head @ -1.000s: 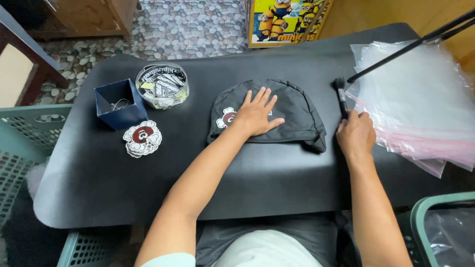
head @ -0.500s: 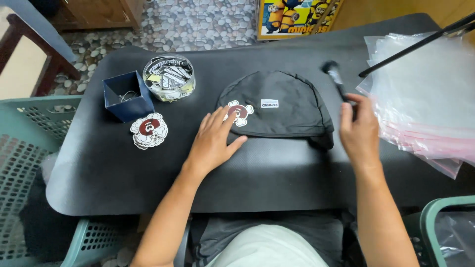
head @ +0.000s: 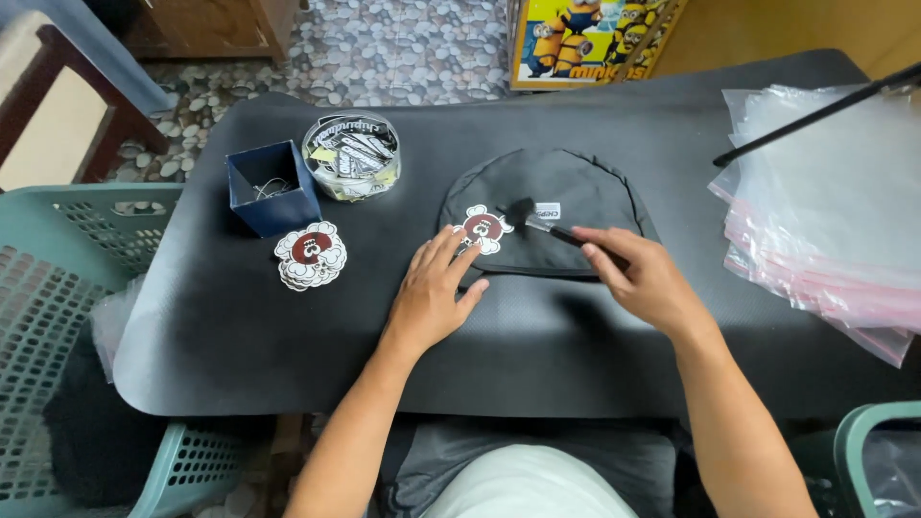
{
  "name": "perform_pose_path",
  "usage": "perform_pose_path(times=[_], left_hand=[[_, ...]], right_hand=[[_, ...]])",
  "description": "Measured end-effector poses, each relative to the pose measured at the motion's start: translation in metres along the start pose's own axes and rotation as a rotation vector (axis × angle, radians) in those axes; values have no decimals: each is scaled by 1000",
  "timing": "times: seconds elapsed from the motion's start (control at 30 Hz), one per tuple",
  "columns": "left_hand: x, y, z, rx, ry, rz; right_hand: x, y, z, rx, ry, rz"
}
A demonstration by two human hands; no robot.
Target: The person attaches a decorative bear-shaped charm to the zipper pull of a black bag. They then use a brush to dust the bag's surface and place the bag into a clear plastic bag.
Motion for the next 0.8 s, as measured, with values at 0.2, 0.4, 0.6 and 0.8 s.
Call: perform_pose_path(times=[0.2,0.4,0.6,0.8], left_hand=[[1,-1,-2,-4,-5,-5],[0,-4,1,39,35,-53],[3,-6,1,-25,-12,-5],[1,-2,2,-15,4,-1]], right_hand=[[15,-28,-23,296,-90,-302],[55,-37,-63,231,446,-458],[21,-32,-90,332,146,-756],[-14,-20,-85,118,133,-220]])
Point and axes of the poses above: each hand's wrist, its own z-axis towards the middle knuckle, its own y-axis out of the palm, x = y × z, the point moved 6 cm from there along z, towards the middle knuckle, and after that the axes turned 9 degrees about -x, right-handed, at the moved point
